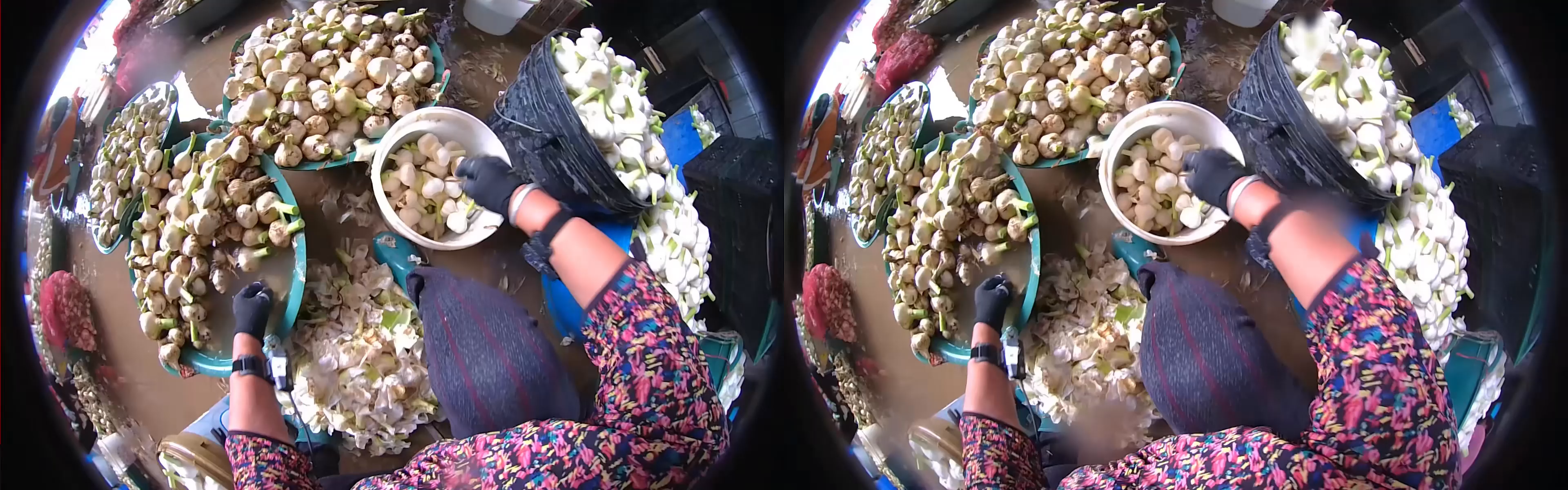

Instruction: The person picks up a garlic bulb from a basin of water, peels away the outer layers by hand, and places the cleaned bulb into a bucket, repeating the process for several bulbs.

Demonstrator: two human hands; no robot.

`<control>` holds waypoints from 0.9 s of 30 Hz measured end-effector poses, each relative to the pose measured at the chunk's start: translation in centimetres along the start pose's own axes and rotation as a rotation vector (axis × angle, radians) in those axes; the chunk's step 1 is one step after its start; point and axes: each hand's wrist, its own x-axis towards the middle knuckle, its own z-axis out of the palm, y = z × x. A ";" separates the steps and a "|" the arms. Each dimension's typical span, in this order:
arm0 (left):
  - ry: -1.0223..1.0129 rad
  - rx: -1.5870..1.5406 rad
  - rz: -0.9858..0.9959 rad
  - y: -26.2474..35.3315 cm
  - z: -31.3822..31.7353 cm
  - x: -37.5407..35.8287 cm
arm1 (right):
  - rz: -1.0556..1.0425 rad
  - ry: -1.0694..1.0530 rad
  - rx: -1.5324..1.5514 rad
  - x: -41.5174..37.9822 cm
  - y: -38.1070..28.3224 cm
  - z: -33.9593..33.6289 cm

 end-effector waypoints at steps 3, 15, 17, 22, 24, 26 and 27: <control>0.015 -0.252 -0.159 3.0 -3.1 -2.0 | 0.045 -0.168 -0.271 1.8 -0.7 4.2; 0.013 -0.490 -0.070 6.4 -3.3 -5.0 | 0.010 -0.264 -0.210 4.7 1.2 2.7; 0.036 -0.509 -0.055 7.5 -4.3 -6.3 | 0.168 -0.230 0.448 2.5 -0.9 -0.8; 0.102 -0.460 0.090 10.9 -7.6 -10.2 | -0.057 -0.220 1.220 -6.0 -10.6 -11.1; 0.147 -0.414 0.191 13.0 -9.6 -12.1 | -0.215 -0.341 1.177 -9.8 -16.2 -13.8; 0.186 -0.371 0.228 15.2 -11.7 -15.0 | -0.441 -0.553 0.919 -12.6 -20.0 -12.6; 0.200 -0.362 0.241 16.5 -12.3 -16.7 | -0.627 -0.720 0.732 -13.6 -21.4 -11.6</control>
